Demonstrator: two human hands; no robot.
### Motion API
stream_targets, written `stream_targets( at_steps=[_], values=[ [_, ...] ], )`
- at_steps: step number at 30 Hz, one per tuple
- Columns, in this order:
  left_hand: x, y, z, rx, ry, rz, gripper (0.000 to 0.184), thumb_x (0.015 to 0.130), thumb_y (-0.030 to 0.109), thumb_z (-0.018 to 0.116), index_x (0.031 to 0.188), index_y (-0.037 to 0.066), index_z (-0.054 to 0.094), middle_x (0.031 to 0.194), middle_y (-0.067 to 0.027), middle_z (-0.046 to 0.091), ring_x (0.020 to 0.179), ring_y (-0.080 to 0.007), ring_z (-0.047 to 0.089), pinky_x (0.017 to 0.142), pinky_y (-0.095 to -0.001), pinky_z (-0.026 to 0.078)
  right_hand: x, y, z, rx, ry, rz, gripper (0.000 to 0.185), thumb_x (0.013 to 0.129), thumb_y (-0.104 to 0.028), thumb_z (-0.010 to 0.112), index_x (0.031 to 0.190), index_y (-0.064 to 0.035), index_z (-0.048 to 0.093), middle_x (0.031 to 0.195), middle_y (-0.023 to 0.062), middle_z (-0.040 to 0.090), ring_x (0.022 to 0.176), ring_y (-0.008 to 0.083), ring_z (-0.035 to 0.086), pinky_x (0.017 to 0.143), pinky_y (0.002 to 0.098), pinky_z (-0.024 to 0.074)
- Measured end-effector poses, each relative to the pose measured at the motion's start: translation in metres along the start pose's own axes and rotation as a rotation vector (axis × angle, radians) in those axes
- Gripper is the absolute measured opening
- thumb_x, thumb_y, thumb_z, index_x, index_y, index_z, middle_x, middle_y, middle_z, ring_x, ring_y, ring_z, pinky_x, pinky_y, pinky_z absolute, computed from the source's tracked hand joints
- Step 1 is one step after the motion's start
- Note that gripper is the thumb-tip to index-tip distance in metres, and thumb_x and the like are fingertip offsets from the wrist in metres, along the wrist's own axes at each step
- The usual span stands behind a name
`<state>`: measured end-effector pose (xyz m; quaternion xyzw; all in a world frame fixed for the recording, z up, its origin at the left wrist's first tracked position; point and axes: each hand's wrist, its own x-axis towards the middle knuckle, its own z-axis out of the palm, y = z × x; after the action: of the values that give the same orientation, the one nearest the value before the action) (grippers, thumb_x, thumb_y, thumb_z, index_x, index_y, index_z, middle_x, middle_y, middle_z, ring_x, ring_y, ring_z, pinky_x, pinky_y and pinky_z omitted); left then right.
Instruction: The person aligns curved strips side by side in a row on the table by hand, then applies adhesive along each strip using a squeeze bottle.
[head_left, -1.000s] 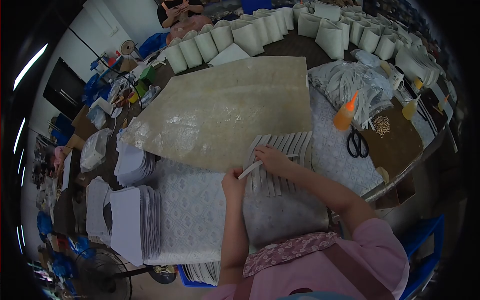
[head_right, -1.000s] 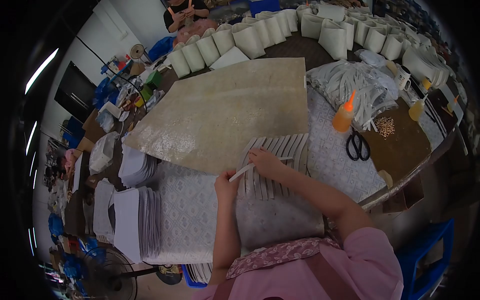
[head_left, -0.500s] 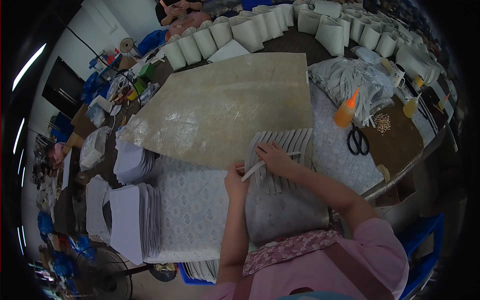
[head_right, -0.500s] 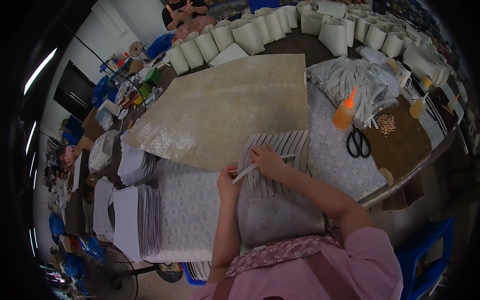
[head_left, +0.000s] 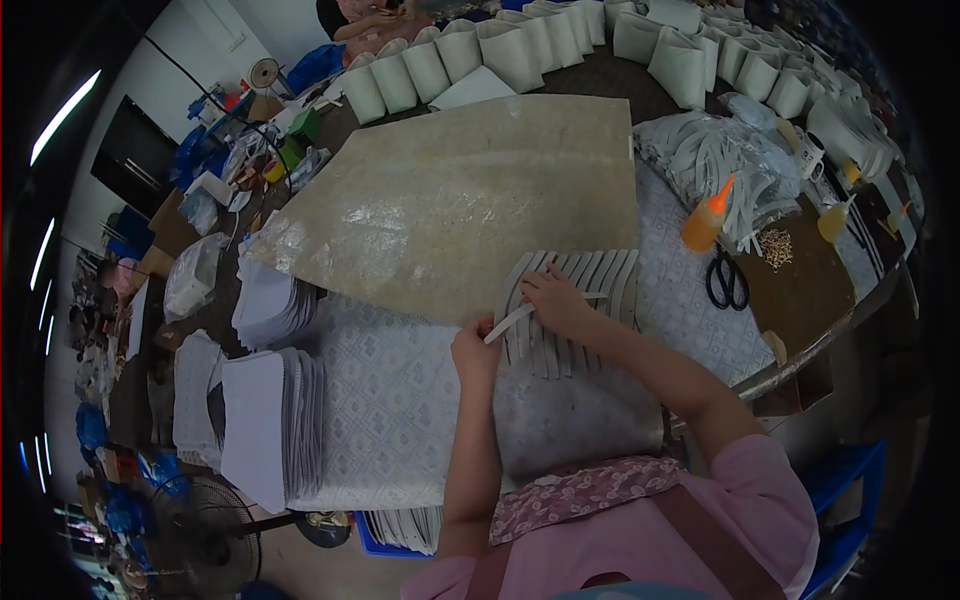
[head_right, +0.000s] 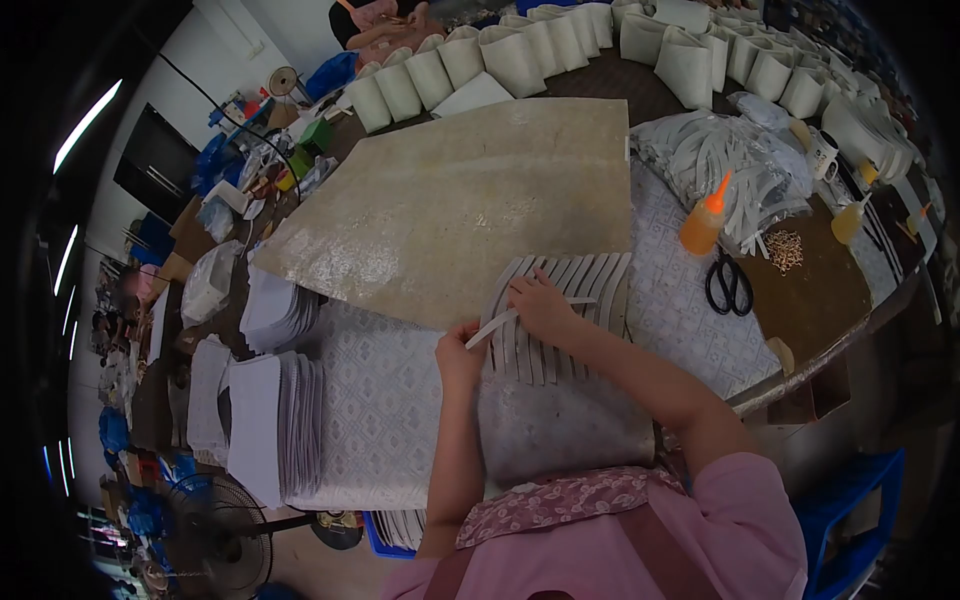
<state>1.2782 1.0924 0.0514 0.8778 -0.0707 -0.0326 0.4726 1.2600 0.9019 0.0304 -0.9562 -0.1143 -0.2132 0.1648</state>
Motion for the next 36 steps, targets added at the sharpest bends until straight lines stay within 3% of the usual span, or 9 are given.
stream_targets(
  at_steps=[4, 7, 13, 16, 22, 28, 31, 34, 36],
  values=[
    [0.004, -0.009, 0.001, -0.019, 0.021, -0.015, 0.022, 0.076, 0.016, 0.076, 0.092, 0.002, 0.072, 0.079, -0.011, 0.072, 0.071, -0.0174, 0.069, 0.069, -0.0292, 0.052, 0.001, 0.001, -0.002, -0.012, -0.109, 0.037, 0.025, 0.085, -0.013, 0.057, 0.109, -0.0043, 0.059, 0.113, 0.0097, 0.058, 0.108, 0.026, 0.056, 0.103, 0.0454, 0.0341],
    [0.005, -0.011, 0.002, -0.024, 0.049, 0.004, 0.023, 0.078, 0.025, 0.074, 0.087, 0.004, 0.072, 0.074, -0.0124, 0.07, 0.067, -0.0243, 0.069, 0.064, -0.0337, 0.052, 0.0, -0.003, -0.001, -0.006, -0.054, 0.043, 0.029, 0.085, -0.012, 0.058, 0.113, -0.0049, 0.057, 0.113, 0.0092, 0.058, 0.108, 0.0261, 0.056, 0.103, 0.0462, 0.0337],
    [0.004, -0.007, 0.001, -0.045, 0.073, 0.007, 0.029, 0.079, 0.03, 0.075, 0.084, 0.003, 0.072, 0.072, -0.0127, 0.069, 0.066, -0.0245, 0.068, 0.063, -0.0341, 0.052, 0.002, -0.009, -0.008, -0.037, -0.099, 0.059, 0.034, 0.085, -0.013, 0.056, 0.119, -0.0074, 0.056, 0.109, 0.0081, 0.058, 0.11, 0.0266, 0.055, 0.104, 0.0508, 0.0313],
    [0.002, 0.003, -0.004, 0.03, 0.046, -0.04, 0.023, 0.077, 0.022, 0.077, 0.087, 0.002, 0.072, 0.075, -0.0108, 0.071, 0.067, -0.018, 0.068, 0.065, -0.0297, 0.052, 0.002, -0.01, -0.003, -0.104, -0.076, 0.044, 0.031, 0.083, -0.016, 0.058, 0.113, -0.0083, 0.056, 0.106, 0.008, 0.057, 0.109, 0.0254, 0.055, 0.106, 0.0519, 0.031],
    [0.006, -0.009, -0.008, 0.076, 0.051, -0.022, 0.023, 0.076, 0.022, 0.077, 0.086, 0.002, 0.072, 0.074, -0.0111, 0.071, 0.066, -0.0202, 0.068, 0.064, -0.0308, 0.051, 0.004, -0.009, 0.009, -0.152, 0.079, -0.042, 0.027, 0.084, -0.016, 0.057, 0.109, -0.005, 0.057, 0.112, 0.0095, 0.055, 0.117, 0.0243, 0.049, 0.108, 0.0529, 0.0264],
    [0.006, -0.008, -0.012, 0.079, 0.056, -0.028, 0.024, 0.078, 0.027, 0.075, 0.083, 0.004, 0.073, 0.072, -0.013, 0.07, 0.065, -0.0212, 0.068, 0.063, -0.0325, 0.051, 0.012, -0.019, -0.002, -0.119, -0.177, 0.057, 0.031, 0.086, -0.015, 0.055, 0.116, -0.006, 0.055, 0.114, 0.0094, 0.056, 0.118, 0.0238, 0.052, 0.109, 0.0529, 0.0263],
    [0.008, -0.012, -0.011, 0.096, 0.055, -0.01, 0.026, 0.079, 0.029, 0.074, 0.084, 0.003, 0.073, 0.072, -0.0138, 0.069, 0.066, -0.0226, 0.068, 0.063, -0.0332, 0.051, 0.014, -0.02, 0.002, -0.119, -0.108, 0.059, 0.032, 0.084, -0.015, 0.056, 0.115, -0.0067, 0.054, 0.11, 0.0089, 0.057, 0.113, 0.0245, 0.054, 0.106, 0.0501, 0.0305],
    [0.006, -0.01, -0.011, 0.068, 0.088, 0.021, 0.03, 0.081, 0.033, 0.072, 0.08, 0.003, 0.072, 0.07, -0.0156, 0.068, 0.065, -0.0314, 0.067, 0.062, -0.0374, 0.05, 0.014, -0.018, 0.008, -0.116, -0.012, 0.009, 0.023, 0.083, -0.015, 0.056, 0.105, -0.0072, 0.056, 0.1, 0.0079, 0.058, 0.106, 0.0248, 0.056, 0.103, 0.047, 0.033],
    [0.007, -0.011, -0.01, 0.07, 0.09, 0.002, 0.03, 0.08, 0.034, 0.072, 0.08, 0.004, 0.072, 0.071, -0.0155, 0.068, 0.066, -0.0313, 0.067, 0.062, -0.0376, 0.05, 0.016, -0.018, 0.01, -0.119, -0.029, 0.019, 0.024, 0.083, -0.015, 0.056, 0.106, -0.0074, 0.056, 0.101, 0.0077, 0.058, 0.105, 0.0247, 0.056, 0.101, 0.0458, 0.0342]
  ],
)
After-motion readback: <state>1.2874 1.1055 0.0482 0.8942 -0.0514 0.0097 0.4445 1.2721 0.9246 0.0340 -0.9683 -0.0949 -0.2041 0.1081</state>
